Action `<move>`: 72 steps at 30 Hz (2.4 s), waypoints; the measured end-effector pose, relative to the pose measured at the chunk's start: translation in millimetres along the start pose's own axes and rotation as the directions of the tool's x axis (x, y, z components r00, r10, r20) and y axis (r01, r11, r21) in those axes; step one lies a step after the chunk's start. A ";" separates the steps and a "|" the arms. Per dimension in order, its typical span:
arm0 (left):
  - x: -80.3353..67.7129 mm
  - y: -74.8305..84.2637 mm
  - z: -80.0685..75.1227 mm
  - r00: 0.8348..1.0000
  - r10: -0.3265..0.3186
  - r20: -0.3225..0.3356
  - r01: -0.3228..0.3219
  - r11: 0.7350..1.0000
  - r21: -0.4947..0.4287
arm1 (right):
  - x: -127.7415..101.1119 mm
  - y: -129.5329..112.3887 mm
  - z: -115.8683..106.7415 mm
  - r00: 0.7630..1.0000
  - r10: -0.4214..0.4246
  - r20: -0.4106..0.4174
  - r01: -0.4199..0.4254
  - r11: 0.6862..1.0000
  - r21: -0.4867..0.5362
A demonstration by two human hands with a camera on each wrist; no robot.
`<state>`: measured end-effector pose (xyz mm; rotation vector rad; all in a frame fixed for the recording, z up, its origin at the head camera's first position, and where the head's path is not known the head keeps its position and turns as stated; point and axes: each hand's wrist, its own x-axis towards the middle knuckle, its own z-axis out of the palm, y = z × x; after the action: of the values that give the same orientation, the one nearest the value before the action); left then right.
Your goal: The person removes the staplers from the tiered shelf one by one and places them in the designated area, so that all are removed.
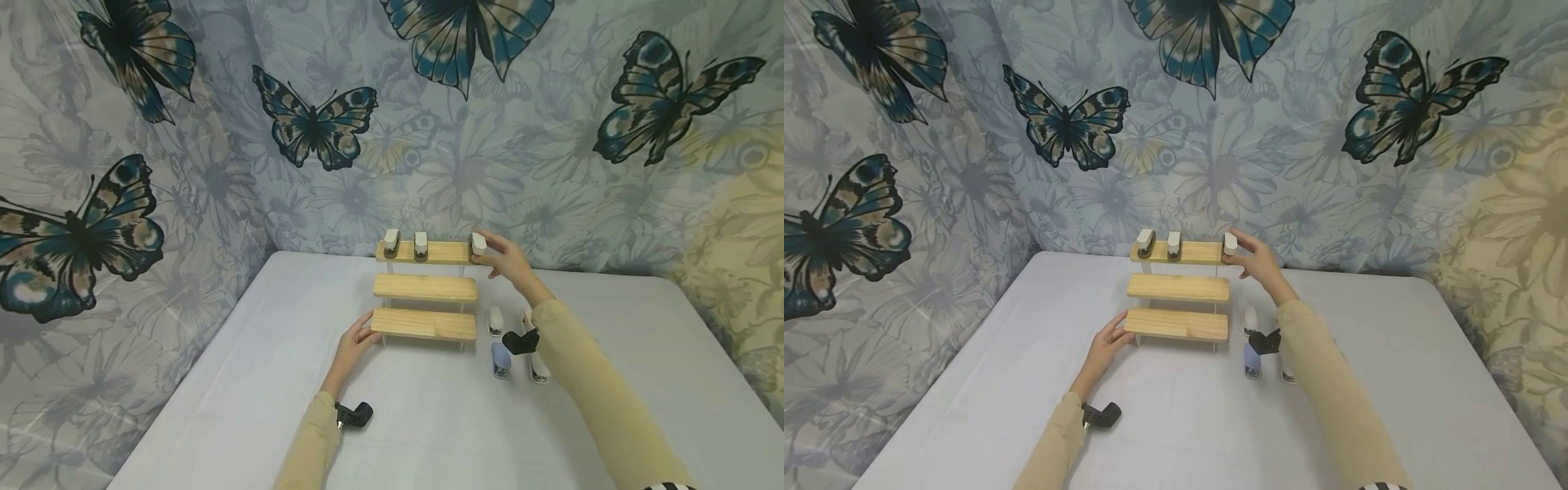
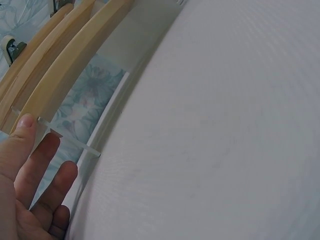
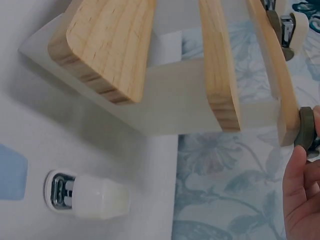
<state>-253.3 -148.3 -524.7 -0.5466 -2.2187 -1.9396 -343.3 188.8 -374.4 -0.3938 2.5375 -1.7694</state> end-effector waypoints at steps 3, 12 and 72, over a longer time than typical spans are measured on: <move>-0.7 -0.8 -0.8 1.000 0.013 0.003 -0.013 1.000 0.004 | -1.6 3.5 -3.6 1.000 0.005 0.000 -0.005 1.000 0.000; -0.2 19.6 -0.1 0.993 -0.114 0.006 0.114 0.993 0.001 | -4.8 9.5 -9.7 1.000 -0.006 -0.018 0.006 1.000 -0.010; 0.7 28.7 2.8 0.990 -0.144 0.014 0.144 0.990 -0.009 | -11.3 95.6 -12.2 0.985 0.173 0.026 -0.149 0.907 -0.395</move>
<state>-243.2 -142.6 -498.3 -0.4124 -2.3174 -2.0209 -352.8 233.5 -460.0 -0.2293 2.7816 -1.1713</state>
